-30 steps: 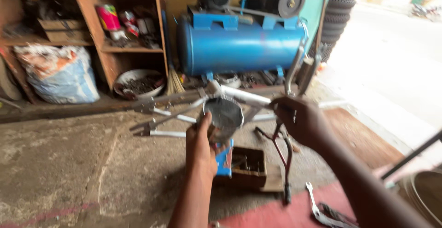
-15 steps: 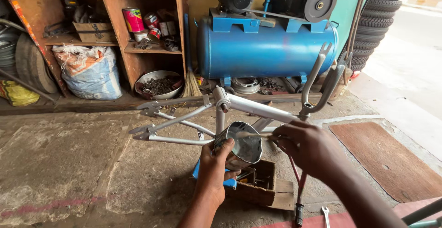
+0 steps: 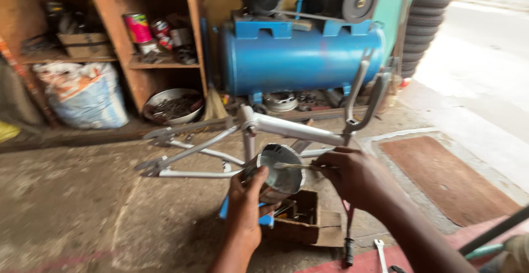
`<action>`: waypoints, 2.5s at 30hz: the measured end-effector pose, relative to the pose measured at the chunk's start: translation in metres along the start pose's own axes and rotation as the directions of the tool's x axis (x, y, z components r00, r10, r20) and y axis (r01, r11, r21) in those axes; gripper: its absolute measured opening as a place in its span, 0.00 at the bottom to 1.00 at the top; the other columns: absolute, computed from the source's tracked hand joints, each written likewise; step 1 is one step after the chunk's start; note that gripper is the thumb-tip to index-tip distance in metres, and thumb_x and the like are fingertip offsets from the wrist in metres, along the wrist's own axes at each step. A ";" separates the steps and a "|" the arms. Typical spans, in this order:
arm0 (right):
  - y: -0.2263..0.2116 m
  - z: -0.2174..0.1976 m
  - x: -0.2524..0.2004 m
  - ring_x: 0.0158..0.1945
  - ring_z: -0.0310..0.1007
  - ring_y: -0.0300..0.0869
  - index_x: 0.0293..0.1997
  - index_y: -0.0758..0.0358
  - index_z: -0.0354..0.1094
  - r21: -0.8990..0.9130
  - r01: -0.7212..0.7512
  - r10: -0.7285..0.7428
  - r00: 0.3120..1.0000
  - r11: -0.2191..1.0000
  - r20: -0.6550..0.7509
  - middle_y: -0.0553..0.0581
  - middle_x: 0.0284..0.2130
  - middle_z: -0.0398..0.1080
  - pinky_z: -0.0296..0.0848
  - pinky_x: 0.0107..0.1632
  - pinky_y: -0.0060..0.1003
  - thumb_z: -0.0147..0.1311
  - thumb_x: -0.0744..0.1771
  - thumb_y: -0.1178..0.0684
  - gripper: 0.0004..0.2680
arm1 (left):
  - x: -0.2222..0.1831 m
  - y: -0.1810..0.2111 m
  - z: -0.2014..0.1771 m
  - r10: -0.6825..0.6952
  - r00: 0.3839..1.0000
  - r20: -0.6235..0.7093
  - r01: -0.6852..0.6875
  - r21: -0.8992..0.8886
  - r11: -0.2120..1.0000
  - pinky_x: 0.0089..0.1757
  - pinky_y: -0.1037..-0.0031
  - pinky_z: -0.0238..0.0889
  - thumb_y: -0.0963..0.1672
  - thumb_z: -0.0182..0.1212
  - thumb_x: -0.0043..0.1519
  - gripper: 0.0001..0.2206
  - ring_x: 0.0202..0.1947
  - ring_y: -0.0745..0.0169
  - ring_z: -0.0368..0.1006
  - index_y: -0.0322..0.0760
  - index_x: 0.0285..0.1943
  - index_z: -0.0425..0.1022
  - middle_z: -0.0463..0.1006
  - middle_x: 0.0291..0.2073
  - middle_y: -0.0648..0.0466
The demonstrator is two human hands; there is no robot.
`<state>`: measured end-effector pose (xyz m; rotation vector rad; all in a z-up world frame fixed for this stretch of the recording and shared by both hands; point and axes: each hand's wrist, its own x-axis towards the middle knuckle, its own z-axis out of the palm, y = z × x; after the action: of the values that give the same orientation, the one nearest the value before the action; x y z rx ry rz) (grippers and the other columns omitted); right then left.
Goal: The person paints a metal bicycle frame by applying a grey liquid from a metal container using a stick and a small brush.
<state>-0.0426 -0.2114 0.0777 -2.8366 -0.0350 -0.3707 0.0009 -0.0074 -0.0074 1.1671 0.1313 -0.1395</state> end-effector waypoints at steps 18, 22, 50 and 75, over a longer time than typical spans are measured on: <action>0.012 -0.006 -0.004 0.35 0.79 0.49 0.40 0.53 0.82 0.088 0.006 0.005 0.992 0.996 -0.128 0.54 0.34 0.79 0.76 0.38 0.44 0.60 0.64 0.50 0.06 | 0.047 -0.019 0.004 -0.142 0.990 0.014 0.143 -0.046 0.989 0.32 0.56 0.78 0.54 0.67 0.54 0.32 0.38 0.47 0.82 0.40 0.64 0.62 0.79 0.47 0.42; 0.021 -0.027 -0.007 0.34 0.79 0.45 0.45 0.49 0.80 0.096 -0.171 0.175 0.984 0.981 -0.031 0.50 0.35 0.78 0.77 0.37 0.42 0.57 0.66 0.49 0.08 | 0.069 -0.042 0.025 -0.066 0.997 0.047 0.068 -0.053 0.996 0.29 0.57 0.79 0.51 0.69 0.56 0.32 0.34 0.41 0.83 0.32 0.64 0.61 0.79 0.46 0.34; 0.139 -0.018 0.035 0.35 0.83 0.41 0.44 0.58 0.79 0.355 0.076 -0.020 0.987 0.932 -0.159 0.53 0.35 0.81 0.81 0.38 0.35 0.60 0.64 0.55 0.07 | 0.042 -0.038 0.109 -0.105 0.994 -0.029 0.106 0.051 0.993 0.35 0.63 0.78 0.57 0.65 0.55 0.31 0.44 0.56 0.77 0.40 0.62 0.67 0.75 0.47 0.47; 0.178 -0.008 -0.001 0.28 0.79 0.38 0.41 0.56 0.81 0.130 -0.090 0.112 0.979 0.987 -0.173 0.52 0.31 0.81 0.76 0.33 0.35 0.60 0.64 0.52 0.06 | 0.042 -0.039 0.144 -0.096 0.993 0.068 0.103 -0.099 0.990 0.33 0.64 0.77 0.53 0.64 0.55 0.27 0.42 0.61 0.79 0.42 0.60 0.64 0.77 0.47 0.50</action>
<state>-0.0354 -0.3847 0.0362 -2.6611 0.1187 -0.5792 0.0398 -0.1573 0.0057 1.0527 0.1397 -0.2549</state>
